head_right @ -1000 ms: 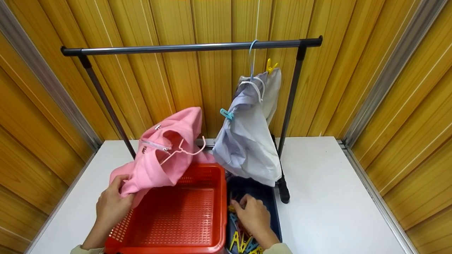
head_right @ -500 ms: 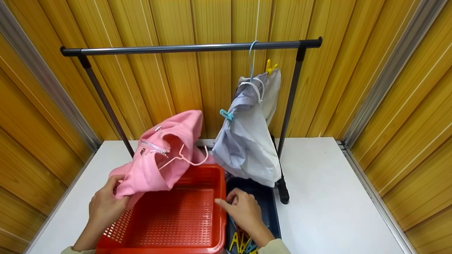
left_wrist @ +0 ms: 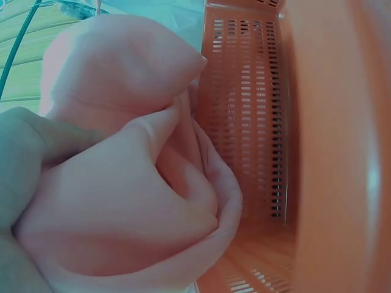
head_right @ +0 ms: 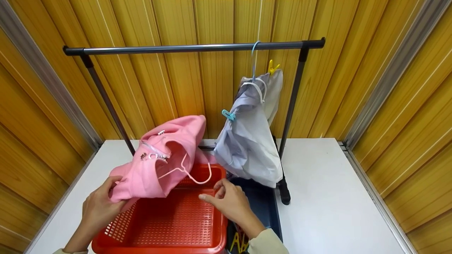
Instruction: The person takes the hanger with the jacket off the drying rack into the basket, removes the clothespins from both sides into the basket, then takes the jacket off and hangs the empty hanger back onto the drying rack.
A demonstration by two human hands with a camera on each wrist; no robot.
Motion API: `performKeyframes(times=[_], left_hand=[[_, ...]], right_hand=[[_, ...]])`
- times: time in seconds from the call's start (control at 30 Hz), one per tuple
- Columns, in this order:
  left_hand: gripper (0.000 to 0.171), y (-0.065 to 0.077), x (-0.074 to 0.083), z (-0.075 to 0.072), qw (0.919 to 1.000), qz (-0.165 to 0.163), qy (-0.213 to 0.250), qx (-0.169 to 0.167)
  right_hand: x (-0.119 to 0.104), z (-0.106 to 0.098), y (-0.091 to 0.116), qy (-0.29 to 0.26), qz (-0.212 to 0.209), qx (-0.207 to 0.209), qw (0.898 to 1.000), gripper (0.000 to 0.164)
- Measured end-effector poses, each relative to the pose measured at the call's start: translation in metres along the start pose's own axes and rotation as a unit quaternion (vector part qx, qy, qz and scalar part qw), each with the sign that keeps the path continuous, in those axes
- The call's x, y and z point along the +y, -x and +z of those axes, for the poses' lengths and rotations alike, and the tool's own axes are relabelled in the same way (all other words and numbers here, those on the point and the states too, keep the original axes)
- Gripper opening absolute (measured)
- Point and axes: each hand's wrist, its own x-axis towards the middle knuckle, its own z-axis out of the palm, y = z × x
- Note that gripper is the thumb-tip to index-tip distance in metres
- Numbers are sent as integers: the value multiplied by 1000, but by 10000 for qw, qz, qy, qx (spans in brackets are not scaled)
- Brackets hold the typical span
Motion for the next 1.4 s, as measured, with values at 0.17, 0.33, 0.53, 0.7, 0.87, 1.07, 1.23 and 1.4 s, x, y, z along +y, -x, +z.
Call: performKeyframes(times=[0.17, 0.33, 0.53, 0.7, 0.87, 1.07, 1.23, 1.4], left_hand=[[57, 0, -2, -2, 9999, 78, -29, -72], [54, 1, -3, -1, 9995, 296, -32, 56], [53, 1, -5, 1, 9979, 598, -80, 243], [53, 1, -5, 2, 9957, 825, -115, 395], [52, 1, -4, 3, 9946, 929, -108, 449], [56, 0, -6, 4, 9934, 1038, -130, 478], [57, 1, -6, 5, 9928, 1113, -127, 434], [57, 0, -6, 5, 9920, 1206, -69, 372]], right_hand=[[-9, 6, -3, -432, 236, -240, 9985, 46], [-17, 13, -6, -1050, 573, -318, 9923, 51], [-20, 23, -12, -1280, 576, -179, 9899, 54], [-18, 34, -18, -987, 508, 105, 9938, 62], [-16, 44, -25, -875, 610, 339, 9937, 69], [-15, 51, -33, -847, 778, 488, 9922, 70], [-16, 54, -39, -684, 753, 658, 9926, 73], [-20, 55, -41, -268, 604, 877, 9940, 66]])
